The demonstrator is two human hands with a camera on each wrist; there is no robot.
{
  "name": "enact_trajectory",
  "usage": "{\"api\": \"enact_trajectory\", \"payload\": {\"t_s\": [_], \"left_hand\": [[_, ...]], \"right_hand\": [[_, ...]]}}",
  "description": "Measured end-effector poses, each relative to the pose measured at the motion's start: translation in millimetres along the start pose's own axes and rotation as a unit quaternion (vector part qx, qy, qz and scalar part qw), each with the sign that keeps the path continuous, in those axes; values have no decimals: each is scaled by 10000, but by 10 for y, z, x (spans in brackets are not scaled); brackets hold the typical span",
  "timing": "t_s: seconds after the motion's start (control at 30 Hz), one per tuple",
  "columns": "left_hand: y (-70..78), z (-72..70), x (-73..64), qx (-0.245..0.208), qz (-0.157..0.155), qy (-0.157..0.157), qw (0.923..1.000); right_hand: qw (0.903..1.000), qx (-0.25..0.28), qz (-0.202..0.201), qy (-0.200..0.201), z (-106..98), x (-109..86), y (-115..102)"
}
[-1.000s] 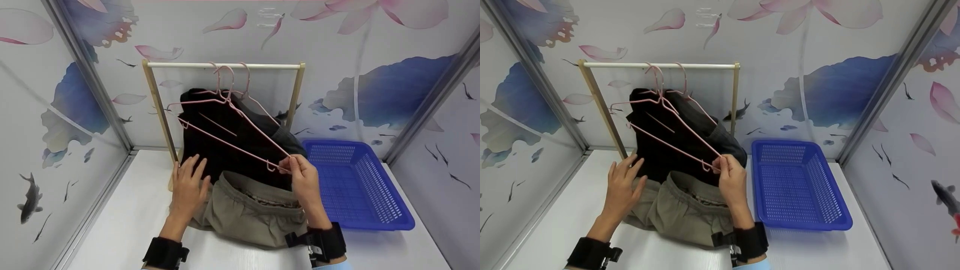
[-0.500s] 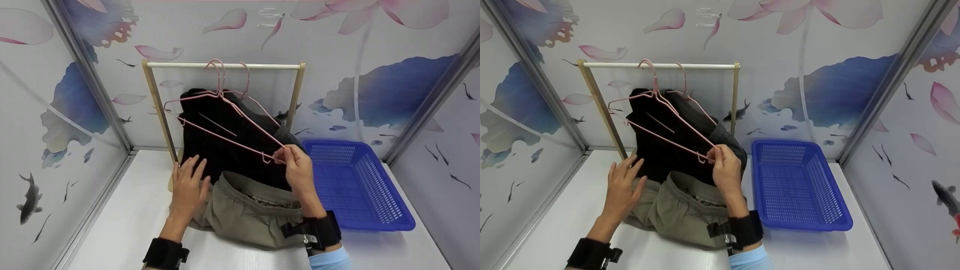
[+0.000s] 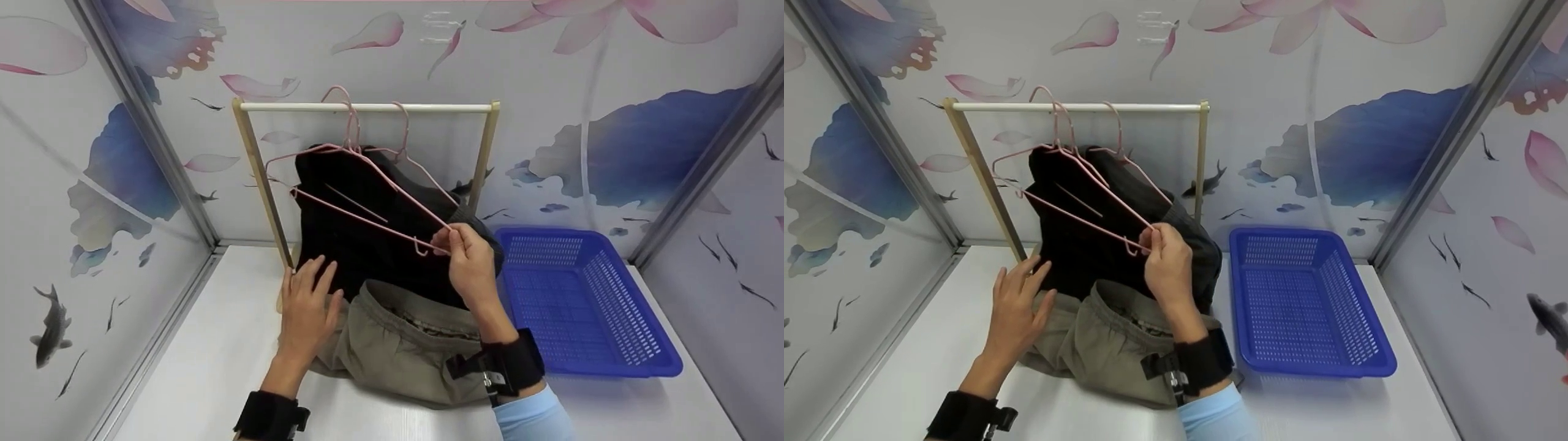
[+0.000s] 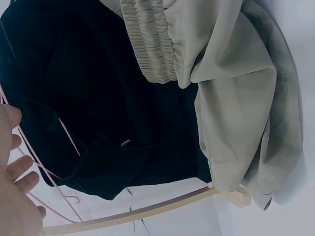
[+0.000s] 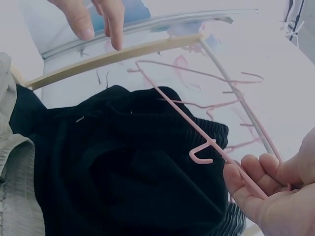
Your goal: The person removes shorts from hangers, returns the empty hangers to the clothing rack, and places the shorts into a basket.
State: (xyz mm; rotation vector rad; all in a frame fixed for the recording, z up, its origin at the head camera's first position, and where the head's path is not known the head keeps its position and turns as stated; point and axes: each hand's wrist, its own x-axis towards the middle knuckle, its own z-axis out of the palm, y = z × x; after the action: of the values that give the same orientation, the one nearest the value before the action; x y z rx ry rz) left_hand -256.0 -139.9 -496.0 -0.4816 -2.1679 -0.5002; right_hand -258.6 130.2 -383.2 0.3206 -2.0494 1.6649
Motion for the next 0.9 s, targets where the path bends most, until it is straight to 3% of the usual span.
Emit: {"api": "enact_trajectory", "payload": {"t_s": [0.6,0.9], "left_hand": [[13,2,-28,-32,-50,-76,10000],[-4,21,-51,-28,24,29,10000]], "right_hand": [[9998,-140,-68,-119,272,13,-81],[9994,-238,-141,-224,329,-1,-50]]}}
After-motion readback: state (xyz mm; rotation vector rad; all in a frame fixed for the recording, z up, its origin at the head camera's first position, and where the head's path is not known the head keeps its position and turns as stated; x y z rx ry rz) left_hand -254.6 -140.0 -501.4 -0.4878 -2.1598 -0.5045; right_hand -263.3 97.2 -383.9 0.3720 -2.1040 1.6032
